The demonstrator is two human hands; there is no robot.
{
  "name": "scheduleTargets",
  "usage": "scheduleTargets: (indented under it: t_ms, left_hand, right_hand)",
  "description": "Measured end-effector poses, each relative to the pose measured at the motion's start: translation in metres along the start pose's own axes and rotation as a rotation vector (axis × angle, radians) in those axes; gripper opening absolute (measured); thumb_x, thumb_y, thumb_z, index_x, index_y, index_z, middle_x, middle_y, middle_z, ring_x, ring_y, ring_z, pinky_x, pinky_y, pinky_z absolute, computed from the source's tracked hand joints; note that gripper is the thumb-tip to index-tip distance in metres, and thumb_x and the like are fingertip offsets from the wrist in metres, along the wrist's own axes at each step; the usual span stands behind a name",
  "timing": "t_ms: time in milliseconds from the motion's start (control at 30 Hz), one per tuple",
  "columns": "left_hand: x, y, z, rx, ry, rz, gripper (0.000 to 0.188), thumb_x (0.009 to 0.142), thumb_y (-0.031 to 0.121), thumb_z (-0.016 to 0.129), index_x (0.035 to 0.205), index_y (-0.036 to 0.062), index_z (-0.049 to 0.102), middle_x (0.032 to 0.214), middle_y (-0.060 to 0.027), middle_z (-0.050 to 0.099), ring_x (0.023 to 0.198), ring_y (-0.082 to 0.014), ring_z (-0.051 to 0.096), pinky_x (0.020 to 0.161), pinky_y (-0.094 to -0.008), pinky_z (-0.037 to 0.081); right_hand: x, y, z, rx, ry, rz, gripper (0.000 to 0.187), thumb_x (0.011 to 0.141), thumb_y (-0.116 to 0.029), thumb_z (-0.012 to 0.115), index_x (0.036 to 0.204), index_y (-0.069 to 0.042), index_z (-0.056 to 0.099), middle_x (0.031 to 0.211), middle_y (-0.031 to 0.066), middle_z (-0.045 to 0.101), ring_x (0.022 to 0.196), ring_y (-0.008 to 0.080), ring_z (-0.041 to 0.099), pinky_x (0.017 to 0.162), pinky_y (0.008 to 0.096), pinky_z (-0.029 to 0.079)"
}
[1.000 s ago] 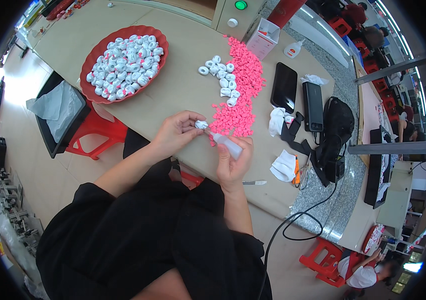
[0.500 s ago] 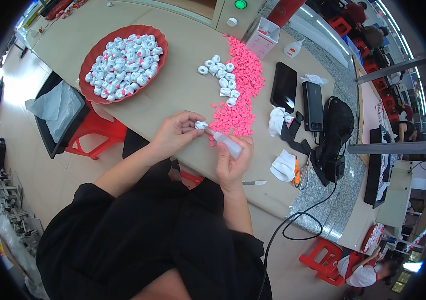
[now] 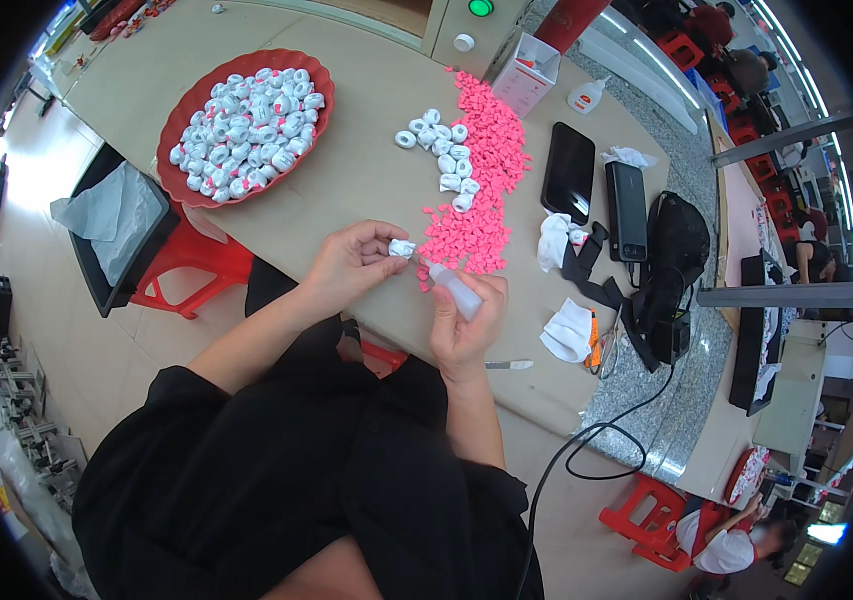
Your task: The person sits at a workbench and repeatedly picks up small white plastic rings. They apply a small amount of liquid from a squeeze bottle onto each ring and then attach a small pink plastic piece to it. The finished items are placed into a red bowl on the table.
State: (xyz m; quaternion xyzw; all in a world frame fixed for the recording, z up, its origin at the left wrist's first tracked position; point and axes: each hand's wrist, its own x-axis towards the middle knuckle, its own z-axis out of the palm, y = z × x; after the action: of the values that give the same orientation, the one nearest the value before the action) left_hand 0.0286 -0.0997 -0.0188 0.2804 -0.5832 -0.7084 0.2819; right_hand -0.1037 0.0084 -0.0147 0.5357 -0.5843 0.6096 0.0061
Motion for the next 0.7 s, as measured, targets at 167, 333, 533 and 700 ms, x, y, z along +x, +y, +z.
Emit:
scheduleTargets:
  t_ms: [167,333,533,700]
  left_hand:
    - [0.0002,0.0004,0.0002,-0.004,0.0,0.003,0.027,0.081,-0.005,0.058,0.107,-0.0036,0.051,0.094,-0.0067,0.057,0.084,-0.0111,0.06,0.074,-0.0209,0.049]
    - [0.0007,-0.0008,0.002,0.005,0.027,0.029,0.027,0.081,-0.006,0.057,0.107,-0.0035,0.051,0.094,-0.0074,0.057,0.086,-0.0121,0.061,0.076,-0.0212,0.049]
    - [0.0004,-0.0003,0.0016,0.009,0.015,0.042,0.026,0.081,-0.006,0.057,0.106,-0.0034,0.051,0.095,-0.0074,0.057,0.087,-0.0128,0.061,0.076,-0.0213,0.049]
    - [0.0014,-0.0031,0.0005,0.023,0.014,0.042,0.025,0.081,-0.006,0.057,0.106,-0.0033,0.051,0.094,-0.0073,0.058,0.087,-0.0118,0.06,0.077,-0.0215,0.049]
  right_hand:
    - [0.0011,-0.0001,-0.0009,-0.016,-0.004,-0.002,0.025,0.08,-0.009,0.063,0.096,0.002,0.048,0.084,0.0127,0.05,0.073,0.0222,0.048,0.065,0.0297,0.04]
    - [0.0004,-0.0007,-0.0018,-0.002,-0.006,0.021,0.024,0.08,-0.009,0.063,0.096,0.002,0.048,0.084,0.0124,0.05,0.073,0.0222,0.048,0.065,0.0298,0.04]
    - [-0.001,-0.0017,-0.0013,0.005,-0.026,0.032,0.023,0.081,-0.01,0.062,0.096,0.002,0.047,0.085,0.0118,0.049,0.072,0.0196,0.048,0.064,0.0279,0.04]
    - [-0.0038,0.0037,-0.0036,0.236,0.136,0.198,0.023,0.083,-0.007,0.059,0.099,0.0,0.046,0.092,0.0099,0.049,0.071,0.015,0.052,0.065,0.0255,0.043]
